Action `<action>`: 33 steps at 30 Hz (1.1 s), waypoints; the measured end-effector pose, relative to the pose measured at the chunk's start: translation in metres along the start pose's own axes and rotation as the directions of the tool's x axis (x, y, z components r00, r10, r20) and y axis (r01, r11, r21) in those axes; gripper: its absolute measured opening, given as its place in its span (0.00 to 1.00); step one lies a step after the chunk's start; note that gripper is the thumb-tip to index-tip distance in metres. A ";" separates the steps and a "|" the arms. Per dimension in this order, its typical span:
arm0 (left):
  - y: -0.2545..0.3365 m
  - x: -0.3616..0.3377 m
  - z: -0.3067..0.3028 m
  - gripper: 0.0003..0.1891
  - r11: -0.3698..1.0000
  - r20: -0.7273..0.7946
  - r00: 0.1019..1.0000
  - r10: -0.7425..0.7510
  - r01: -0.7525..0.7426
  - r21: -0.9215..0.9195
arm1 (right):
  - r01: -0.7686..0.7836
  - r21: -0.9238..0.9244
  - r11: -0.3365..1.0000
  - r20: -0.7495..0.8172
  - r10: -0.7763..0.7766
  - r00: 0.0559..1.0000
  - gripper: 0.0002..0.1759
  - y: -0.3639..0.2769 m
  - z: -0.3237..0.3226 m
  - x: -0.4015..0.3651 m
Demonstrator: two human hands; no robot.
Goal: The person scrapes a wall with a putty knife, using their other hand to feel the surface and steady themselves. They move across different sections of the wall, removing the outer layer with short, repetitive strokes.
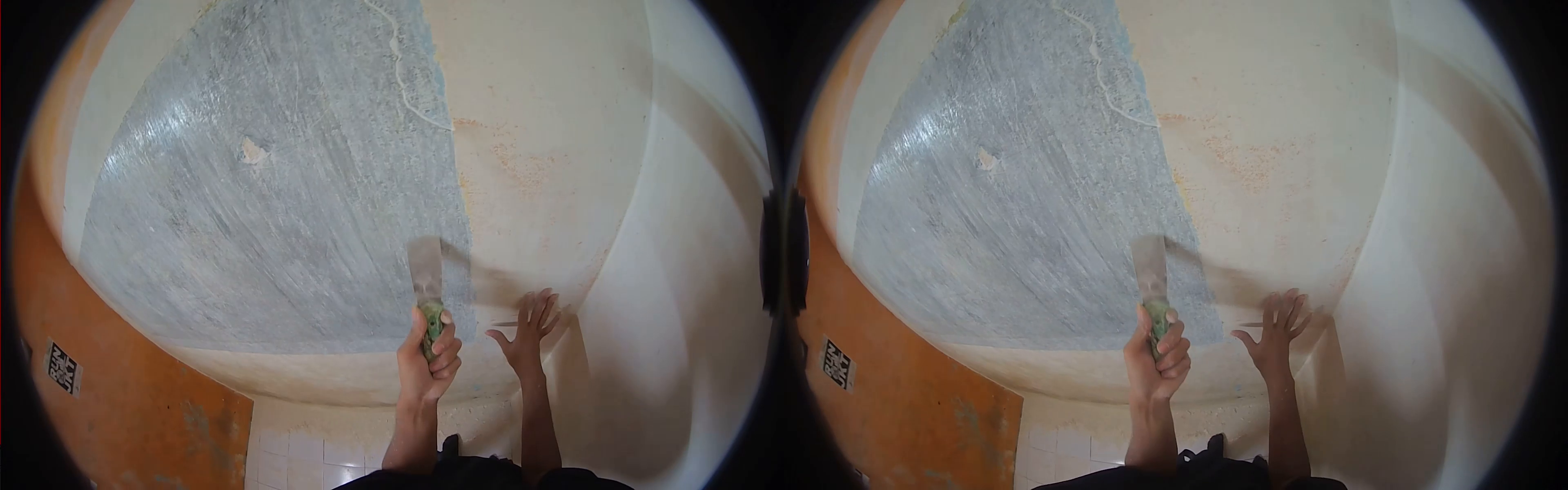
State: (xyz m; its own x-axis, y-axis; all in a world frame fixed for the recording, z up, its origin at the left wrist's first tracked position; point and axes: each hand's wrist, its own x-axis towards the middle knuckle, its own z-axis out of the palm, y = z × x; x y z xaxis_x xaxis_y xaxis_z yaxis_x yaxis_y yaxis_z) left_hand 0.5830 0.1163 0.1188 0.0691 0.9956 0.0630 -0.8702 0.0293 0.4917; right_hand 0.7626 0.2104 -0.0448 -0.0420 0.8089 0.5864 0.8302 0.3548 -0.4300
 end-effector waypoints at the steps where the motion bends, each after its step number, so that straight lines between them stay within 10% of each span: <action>1: 0.006 0.002 0.007 0.26 1.000 -0.003 1.000 0.006 -0.006 -0.007 | 0.007 -0.002 1.000 0.006 -0.007 1.000 0.64 0.000 0.006 0.001; 18: 0.050 0.009 0.058 0.27 0.939 0.366 0.930 -0.028 0.149 -0.309 | 0.055 0.089 0.995 -0.035 -0.052 0.998 0.71 0.004 0.024 0.004; 33: 0.049 0.001 0.070 0.26 0.942 0.264 0.964 -0.012 0.100 -0.322 | 0.062 0.055 0.997 -0.015 -0.062 0.998 0.75 0.010 0.028 0.003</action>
State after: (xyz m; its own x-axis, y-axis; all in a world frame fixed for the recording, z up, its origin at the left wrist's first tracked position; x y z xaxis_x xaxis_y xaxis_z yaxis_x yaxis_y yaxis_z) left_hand 0.5747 0.1126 0.2040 0.2057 0.9363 0.2846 -0.9695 0.1552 0.1899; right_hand 0.7548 0.2295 -0.0661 -0.0848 0.7784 0.6221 0.7944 0.4297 -0.4293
